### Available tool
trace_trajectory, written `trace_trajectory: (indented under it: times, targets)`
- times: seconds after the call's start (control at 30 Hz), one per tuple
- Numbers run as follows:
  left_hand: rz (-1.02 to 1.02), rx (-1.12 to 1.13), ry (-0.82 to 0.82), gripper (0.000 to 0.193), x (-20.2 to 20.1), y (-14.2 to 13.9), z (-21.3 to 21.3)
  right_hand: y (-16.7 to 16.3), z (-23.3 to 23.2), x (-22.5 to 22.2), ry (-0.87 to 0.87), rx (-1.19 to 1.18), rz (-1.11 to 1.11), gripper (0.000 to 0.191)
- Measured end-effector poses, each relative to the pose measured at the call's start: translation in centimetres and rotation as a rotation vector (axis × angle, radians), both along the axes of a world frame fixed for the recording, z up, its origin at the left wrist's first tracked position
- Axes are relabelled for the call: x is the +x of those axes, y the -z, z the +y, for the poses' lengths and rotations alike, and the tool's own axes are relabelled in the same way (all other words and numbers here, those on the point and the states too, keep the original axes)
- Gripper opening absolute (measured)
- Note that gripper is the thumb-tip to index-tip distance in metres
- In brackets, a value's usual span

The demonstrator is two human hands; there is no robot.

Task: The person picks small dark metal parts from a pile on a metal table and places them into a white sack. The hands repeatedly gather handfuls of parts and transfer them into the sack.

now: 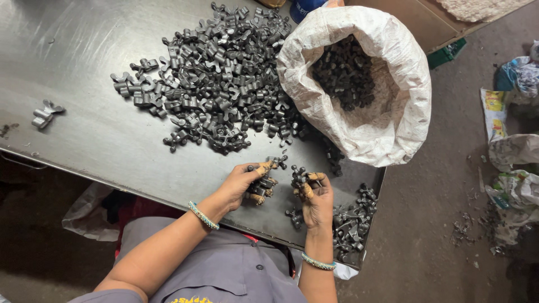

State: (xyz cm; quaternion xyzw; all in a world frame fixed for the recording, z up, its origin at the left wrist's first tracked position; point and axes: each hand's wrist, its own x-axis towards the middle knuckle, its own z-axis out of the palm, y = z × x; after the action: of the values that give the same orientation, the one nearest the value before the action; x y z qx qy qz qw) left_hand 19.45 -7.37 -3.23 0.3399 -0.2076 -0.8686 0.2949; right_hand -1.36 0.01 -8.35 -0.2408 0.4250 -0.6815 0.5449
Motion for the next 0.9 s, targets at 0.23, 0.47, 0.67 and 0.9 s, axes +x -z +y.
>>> trace_trajectory:
  times: [0.23, 0.47, 0.67, 0.9]
  targets:
    - [0.022, -0.006, 0.027, 0.038, 0.7, -0.1, 1.5, 0.1, 0.7, 1.3, -0.047, 0.005, -0.016, 0.031]
    - [0.141, 0.013, 0.059, 0.042, 2.0, -0.2, 1.8, -0.3, 1.5, 2.0, -0.070, -0.152, 0.223, 0.023]
    - [0.170, 0.030, 0.108, 0.042, 2.7, -0.2, 1.5, 0.2, 1.9, 2.3, -0.044, -0.132, 0.341, 0.020]
    - [0.143, 0.036, 0.108, 0.042, 1.5, -0.2, 1.2, -0.6, 1.4, 2.1, -0.057, -0.131, 0.350, 0.021]
